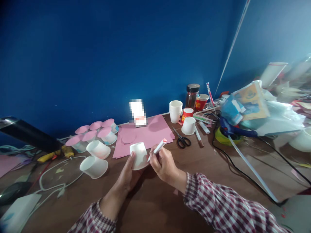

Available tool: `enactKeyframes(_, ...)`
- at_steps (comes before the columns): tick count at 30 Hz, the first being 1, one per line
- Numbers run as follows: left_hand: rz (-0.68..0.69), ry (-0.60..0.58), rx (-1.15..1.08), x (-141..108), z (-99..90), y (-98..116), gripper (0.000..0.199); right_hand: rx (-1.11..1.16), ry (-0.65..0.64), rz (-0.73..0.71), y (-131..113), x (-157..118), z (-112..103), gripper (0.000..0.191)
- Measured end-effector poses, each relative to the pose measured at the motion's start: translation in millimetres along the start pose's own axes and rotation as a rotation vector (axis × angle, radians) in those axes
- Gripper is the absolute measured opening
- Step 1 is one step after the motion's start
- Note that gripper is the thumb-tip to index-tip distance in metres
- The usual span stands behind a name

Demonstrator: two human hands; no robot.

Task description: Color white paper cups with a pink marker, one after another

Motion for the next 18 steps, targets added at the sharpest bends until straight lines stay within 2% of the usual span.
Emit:
enactKeyframes(10, -0.004, -0.026, 0.016, -1.6, 2.3, 0.0, 0.046, 0.001, 0.033, -0.020, -3.0, 0.2, -3.6, 0.013)
enactKeyframes(18, 0.005, 0.004, -0.009, -0.9, -0.2, 0.5, 0.042, -0.007, -0.035, 0.029, -0.6, 1.9, 0.7, 0.015)
Point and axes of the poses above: each hand's wrist, its own x-axis towards the middle knuckle, its own z-axis out of the palm, y = z × x, the point moved 8 cm from there along x, towards the middle knuckle, and after that the axes turned 8 degrees about z, right-handed, at the moved point
